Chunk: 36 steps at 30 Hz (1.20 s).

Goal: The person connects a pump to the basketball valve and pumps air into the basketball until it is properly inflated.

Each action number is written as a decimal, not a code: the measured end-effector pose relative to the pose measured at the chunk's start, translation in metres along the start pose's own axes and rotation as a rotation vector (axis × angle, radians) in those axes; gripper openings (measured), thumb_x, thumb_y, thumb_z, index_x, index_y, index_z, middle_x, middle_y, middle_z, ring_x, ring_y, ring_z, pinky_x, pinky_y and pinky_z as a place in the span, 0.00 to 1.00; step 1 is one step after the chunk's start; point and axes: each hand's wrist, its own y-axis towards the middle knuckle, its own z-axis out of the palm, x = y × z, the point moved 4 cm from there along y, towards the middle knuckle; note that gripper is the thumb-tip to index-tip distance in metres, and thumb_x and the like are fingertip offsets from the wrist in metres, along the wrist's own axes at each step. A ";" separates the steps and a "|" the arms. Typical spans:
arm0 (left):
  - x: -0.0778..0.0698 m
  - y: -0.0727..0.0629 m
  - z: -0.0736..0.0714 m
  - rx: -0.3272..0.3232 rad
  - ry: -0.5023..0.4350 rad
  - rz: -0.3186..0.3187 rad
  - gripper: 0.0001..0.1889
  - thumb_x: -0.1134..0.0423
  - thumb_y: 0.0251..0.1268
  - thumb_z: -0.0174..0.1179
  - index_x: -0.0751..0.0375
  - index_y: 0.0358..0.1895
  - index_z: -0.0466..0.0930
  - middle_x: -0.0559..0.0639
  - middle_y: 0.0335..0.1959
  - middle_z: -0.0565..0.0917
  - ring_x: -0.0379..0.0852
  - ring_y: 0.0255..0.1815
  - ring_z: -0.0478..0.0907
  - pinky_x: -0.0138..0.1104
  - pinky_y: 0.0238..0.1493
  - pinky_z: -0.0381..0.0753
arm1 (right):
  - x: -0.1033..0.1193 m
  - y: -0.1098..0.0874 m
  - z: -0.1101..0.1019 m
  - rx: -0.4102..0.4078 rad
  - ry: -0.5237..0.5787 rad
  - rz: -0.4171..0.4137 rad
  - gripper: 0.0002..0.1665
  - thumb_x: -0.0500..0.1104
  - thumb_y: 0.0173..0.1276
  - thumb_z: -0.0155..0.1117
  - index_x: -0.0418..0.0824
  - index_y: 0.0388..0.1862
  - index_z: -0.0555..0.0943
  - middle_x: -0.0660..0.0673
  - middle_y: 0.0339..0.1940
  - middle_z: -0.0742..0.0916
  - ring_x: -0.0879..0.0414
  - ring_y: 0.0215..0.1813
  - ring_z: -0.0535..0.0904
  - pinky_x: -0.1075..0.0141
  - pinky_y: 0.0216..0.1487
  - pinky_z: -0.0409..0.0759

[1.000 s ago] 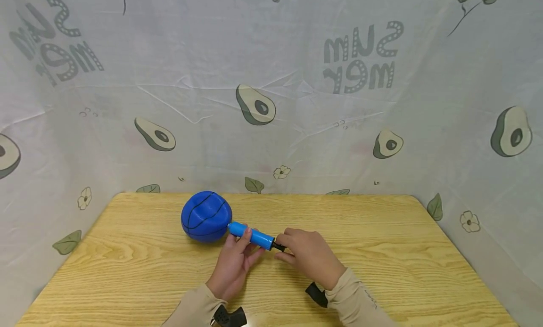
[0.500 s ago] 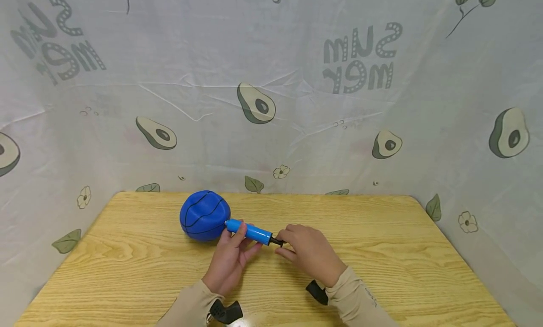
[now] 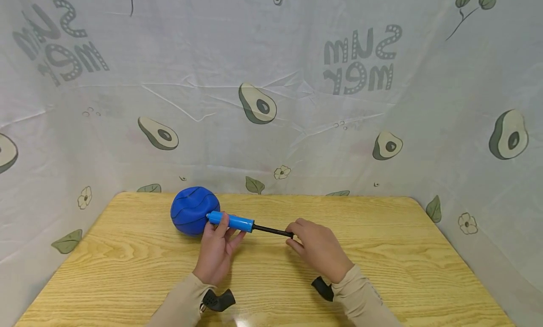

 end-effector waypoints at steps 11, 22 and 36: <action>0.002 0.004 -0.004 -0.016 0.008 0.001 0.21 0.52 0.87 0.43 0.62 0.68 0.54 0.51 0.54 0.67 0.42 0.57 0.77 0.44 0.66 0.81 | -0.008 -0.004 -0.004 -0.018 0.000 0.016 0.09 0.45 0.65 0.78 0.47 0.41 0.87 0.53 0.32 0.83 0.61 0.31 0.81 0.71 0.27 0.78; 0.010 -0.001 0.002 0.020 -0.055 -0.099 0.15 0.54 0.86 0.47 0.57 0.62 0.58 0.50 0.52 0.72 0.41 0.52 0.81 0.40 0.63 0.83 | -0.001 -0.003 0.001 0.006 0.047 -0.070 0.12 0.49 0.63 0.79 0.47 0.42 0.88 0.53 0.32 0.84 0.65 0.28 0.77 0.73 0.25 0.75; 0.028 -0.021 0.023 0.077 0.026 -0.166 0.23 0.52 0.84 0.52 0.60 0.66 0.56 0.50 0.56 0.70 0.41 0.56 0.79 0.41 0.63 0.83 | 0.011 -0.001 0.010 0.017 0.088 -0.142 0.14 0.52 0.59 0.81 0.48 0.39 0.88 0.53 0.29 0.83 0.69 0.24 0.69 0.76 0.22 0.69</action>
